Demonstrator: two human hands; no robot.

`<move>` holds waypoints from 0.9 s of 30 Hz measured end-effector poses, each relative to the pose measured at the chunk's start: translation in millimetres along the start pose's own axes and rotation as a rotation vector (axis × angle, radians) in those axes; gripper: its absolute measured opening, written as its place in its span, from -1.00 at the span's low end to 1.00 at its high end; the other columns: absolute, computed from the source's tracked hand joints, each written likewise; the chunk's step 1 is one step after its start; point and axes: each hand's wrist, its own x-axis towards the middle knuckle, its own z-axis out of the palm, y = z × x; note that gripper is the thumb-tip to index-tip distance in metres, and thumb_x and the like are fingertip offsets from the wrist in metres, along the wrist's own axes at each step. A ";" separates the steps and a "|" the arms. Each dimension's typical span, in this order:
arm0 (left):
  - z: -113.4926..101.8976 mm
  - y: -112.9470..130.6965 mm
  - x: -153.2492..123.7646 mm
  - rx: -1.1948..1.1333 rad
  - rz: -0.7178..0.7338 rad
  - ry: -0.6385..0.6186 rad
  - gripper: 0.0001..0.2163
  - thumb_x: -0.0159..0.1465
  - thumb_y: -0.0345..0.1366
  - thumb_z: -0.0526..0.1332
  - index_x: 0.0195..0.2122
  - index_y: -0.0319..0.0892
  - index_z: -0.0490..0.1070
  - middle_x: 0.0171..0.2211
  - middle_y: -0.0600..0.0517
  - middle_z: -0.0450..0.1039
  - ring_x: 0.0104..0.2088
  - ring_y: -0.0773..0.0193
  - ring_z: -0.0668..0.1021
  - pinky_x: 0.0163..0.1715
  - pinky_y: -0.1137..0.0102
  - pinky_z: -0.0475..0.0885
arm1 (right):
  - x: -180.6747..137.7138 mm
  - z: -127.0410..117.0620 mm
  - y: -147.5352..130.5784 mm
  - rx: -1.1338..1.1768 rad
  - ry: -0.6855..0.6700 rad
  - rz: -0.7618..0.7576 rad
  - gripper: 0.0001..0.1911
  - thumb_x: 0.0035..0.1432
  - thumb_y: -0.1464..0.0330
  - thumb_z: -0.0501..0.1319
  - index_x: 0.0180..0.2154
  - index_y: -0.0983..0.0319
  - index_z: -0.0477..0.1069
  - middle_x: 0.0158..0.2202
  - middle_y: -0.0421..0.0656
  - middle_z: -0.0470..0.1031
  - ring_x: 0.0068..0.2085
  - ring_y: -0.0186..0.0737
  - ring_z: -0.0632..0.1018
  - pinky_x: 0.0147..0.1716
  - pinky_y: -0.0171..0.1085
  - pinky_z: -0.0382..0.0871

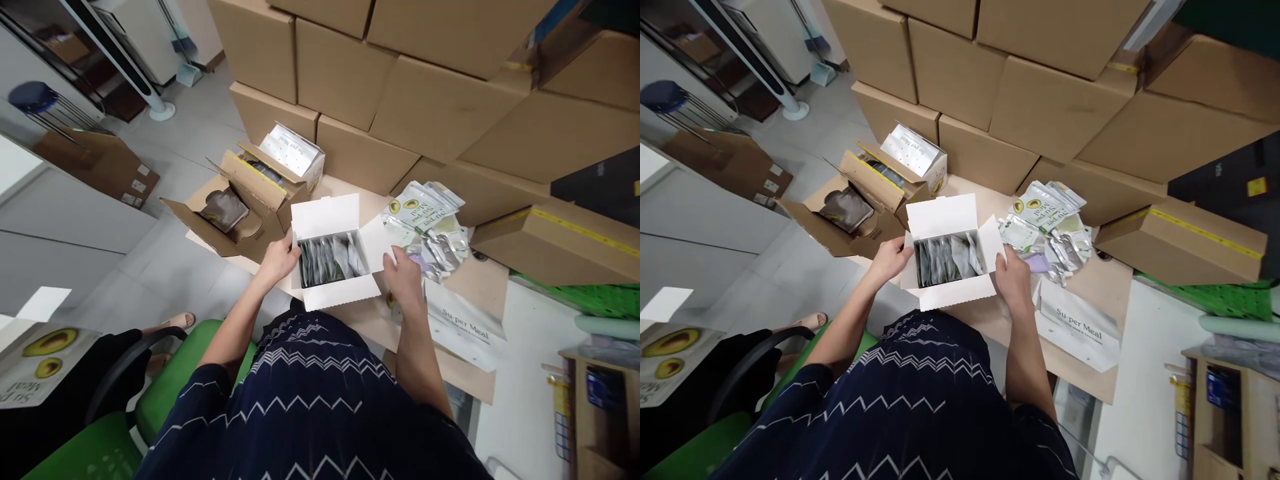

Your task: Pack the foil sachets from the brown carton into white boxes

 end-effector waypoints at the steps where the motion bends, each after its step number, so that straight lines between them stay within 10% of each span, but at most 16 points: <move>1: 0.1 2.6 -0.2 0.028 -0.006 -0.006 -0.81 0.23 -0.31 0.07 -0.43 -0.16 0.45 -0.48 0.01 0.45 -0.41 0.20 0.45 -0.40 0.37 0.18 | 0.5 0.1 -1.1 -0.011 -0.010 -0.015 -0.57 0.29 0.24 -0.03 -0.01 0.25 0.48 -0.24 0.03 0.59 -0.24 0.01 0.55 -0.20 -0.15 0.36; 10: 7.3 20.9 -9.7 0.100 -0.037 0.018 -0.86 0.30 -0.28 0.07 -0.34 -0.11 0.40 -0.42 0.01 0.49 -0.36 0.19 0.51 -0.38 0.37 0.21 | -3.8 10.2 -16.1 -0.040 -0.031 -0.204 -0.45 0.34 0.33 -0.09 0.26 0.34 0.33 0.09 0.12 0.51 0.07 0.04 0.52 0.03 -0.04 0.40; 27: 21.1 34.6 -11.6 0.128 -0.055 0.062 -0.85 0.34 -0.22 0.11 -0.19 -0.14 0.40 -0.31 -0.05 0.53 -0.28 0.13 0.55 -0.29 0.35 0.29 | -9.5 11.2 -31.1 -0.128 -0.147 -0.292 -0.44 0.37 0.37 -0.15 0.30 0.33 0.26 0.09 0.13 0.48 0.05 0.03 0.52 0.02 -0.02 0.42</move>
